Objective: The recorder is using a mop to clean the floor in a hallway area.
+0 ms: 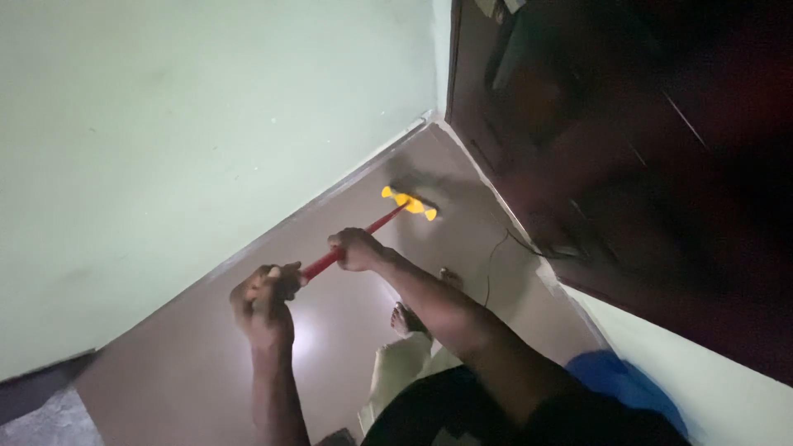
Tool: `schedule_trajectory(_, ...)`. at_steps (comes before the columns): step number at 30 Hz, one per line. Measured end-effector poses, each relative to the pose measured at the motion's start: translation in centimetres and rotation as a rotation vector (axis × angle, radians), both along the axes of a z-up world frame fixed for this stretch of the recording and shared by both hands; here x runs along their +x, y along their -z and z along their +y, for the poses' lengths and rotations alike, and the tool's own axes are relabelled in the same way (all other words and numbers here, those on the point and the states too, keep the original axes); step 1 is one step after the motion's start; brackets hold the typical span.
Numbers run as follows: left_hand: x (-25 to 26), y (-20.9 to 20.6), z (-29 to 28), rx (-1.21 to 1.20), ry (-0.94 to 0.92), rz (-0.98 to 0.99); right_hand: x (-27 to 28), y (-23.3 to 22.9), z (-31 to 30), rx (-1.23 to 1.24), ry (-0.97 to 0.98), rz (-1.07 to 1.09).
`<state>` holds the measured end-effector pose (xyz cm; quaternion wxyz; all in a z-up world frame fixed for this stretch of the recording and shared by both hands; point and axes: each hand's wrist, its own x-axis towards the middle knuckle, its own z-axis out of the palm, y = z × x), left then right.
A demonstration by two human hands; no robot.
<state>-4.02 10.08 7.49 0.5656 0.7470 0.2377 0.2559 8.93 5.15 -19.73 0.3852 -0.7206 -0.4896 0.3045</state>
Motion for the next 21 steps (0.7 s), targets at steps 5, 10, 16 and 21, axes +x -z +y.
schedule_trajectory(5,-1.2,-0.7,-1.6,-0.195,0.074,-0.245,-1.0,-3.5,-3.1,0.032,0.044,-0.104)
schedule_trajectory(10,-1.0,3.5,-3.0,-0.326,0.118,-0.322,0.5,-1.5,-7.5,0.053,0.174,-0.155)
schedule_trajectory(16,-1.6,8.7,-3.0,-0.279,0.21,-0.121,-1.0,5.6,-9.3,-0.035,0.283,-0.247)
schedule_trajectory(21,-4.8,6.1,-2.0,-0.39,0.187,-0.074,-5.4,5.0,-6.3,0.074,0.329,-0.148)
